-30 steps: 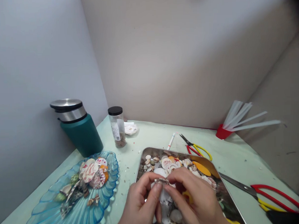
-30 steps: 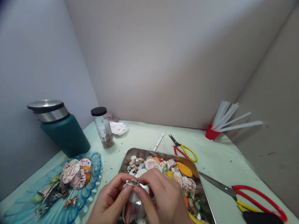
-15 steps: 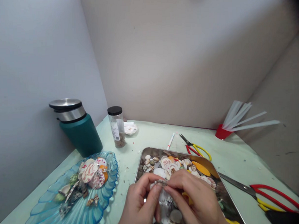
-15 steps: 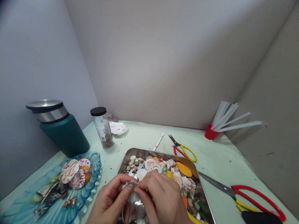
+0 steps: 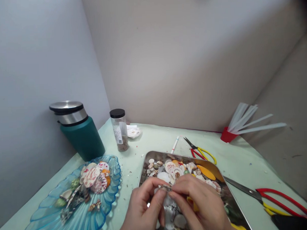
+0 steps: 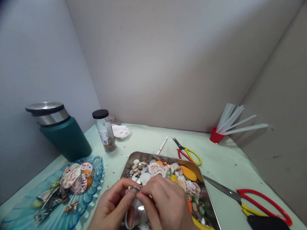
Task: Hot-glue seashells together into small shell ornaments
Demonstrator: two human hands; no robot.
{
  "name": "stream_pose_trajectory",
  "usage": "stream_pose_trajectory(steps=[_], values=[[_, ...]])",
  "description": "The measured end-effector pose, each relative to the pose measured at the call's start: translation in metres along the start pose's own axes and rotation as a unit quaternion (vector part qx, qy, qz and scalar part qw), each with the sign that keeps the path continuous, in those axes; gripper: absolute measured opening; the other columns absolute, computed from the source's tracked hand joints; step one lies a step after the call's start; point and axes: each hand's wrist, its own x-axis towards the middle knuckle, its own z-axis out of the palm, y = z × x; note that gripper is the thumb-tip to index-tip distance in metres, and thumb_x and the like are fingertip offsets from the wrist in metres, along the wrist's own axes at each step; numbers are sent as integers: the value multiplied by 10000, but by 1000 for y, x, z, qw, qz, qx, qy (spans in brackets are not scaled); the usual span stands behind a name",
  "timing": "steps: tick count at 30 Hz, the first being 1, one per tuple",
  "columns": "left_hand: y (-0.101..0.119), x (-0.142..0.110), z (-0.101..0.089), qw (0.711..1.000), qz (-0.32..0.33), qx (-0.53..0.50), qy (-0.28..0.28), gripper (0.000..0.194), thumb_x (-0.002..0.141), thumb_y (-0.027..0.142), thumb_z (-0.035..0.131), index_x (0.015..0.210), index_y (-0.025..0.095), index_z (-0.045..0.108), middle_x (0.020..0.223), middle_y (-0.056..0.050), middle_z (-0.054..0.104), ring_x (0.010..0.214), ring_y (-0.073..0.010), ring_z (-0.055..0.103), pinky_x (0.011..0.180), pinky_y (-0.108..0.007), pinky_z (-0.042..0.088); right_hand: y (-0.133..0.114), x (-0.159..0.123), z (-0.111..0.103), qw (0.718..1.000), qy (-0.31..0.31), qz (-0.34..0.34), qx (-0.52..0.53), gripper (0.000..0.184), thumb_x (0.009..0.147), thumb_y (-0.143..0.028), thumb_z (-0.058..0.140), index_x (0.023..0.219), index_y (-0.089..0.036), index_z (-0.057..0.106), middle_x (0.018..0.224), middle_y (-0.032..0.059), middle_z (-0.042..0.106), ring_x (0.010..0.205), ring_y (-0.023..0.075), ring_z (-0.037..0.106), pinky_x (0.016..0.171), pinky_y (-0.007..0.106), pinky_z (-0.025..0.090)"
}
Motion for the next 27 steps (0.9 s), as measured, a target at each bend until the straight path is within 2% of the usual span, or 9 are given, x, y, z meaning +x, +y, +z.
stream_pose_trajectory(steps=[8, 12, 16, 23, 27], values=[[0, 2, 0, 1000, -19, -13, -11, 392, 820, 545, 568, 869, 157, 606, 437, 77, 436, 338, -59, 400, 374, -154, 267, -1, -1, 1, 999, -1, 14, -34, 91, 850, -95, 543, 829, -180, 565, 692, 26, 609, 607, 153, 574, 568, 269, 436], [-3, 1, 1, 1000, -4, 6, -7, 391, 851, 537, 529, 874, 155, 610, 434, 66, 456, 354, -65, 412, 393, -164, 264, 0, 0, -1, 999, -4, 13, -53, 54, 852, -121, 559, 850, -175, 570, 691, 28, 605, 596, 156, 562, 555, 270, 426], [-6, 0, 1, 1000, 8, 8, 2, 363, 878, 504, 508, 923, 159, 612, 448, 51, 487, 389, -77, 429, 423, -177, 292, 0, 0, -2, 999, -7, 17, -51, 29, 850, -146, 573, 850, -174, 574, 691, 26, 605, 596, 154, 562, 547, 267, 420], [-4, -1, 1, 1000, 7, 12, 11, 378, 872, 492, 523, 1020, 159, 620, 476, 35, 526, 433, -99, 486, 468, -188, 360, 0, -3, 1, 999, -4, 6, -40, 93, 851, -87, 546, 863, -179, 561, 709, 33, 610, 627, 156, 570, 582, 271, 442], [-1, -2, 2, 999, 13, 16, 29, 356, 865, 477, 543, 965, 154, 656, 465, 25, 535, 436, -107, 497, 462, -194, 366, 1, -2, 2, 999, 1, 0, -36, 104, 837, -87, 555, 868, -186, 560, 718, 33, 618, 634, 159, 572, 580, 274, 446]])
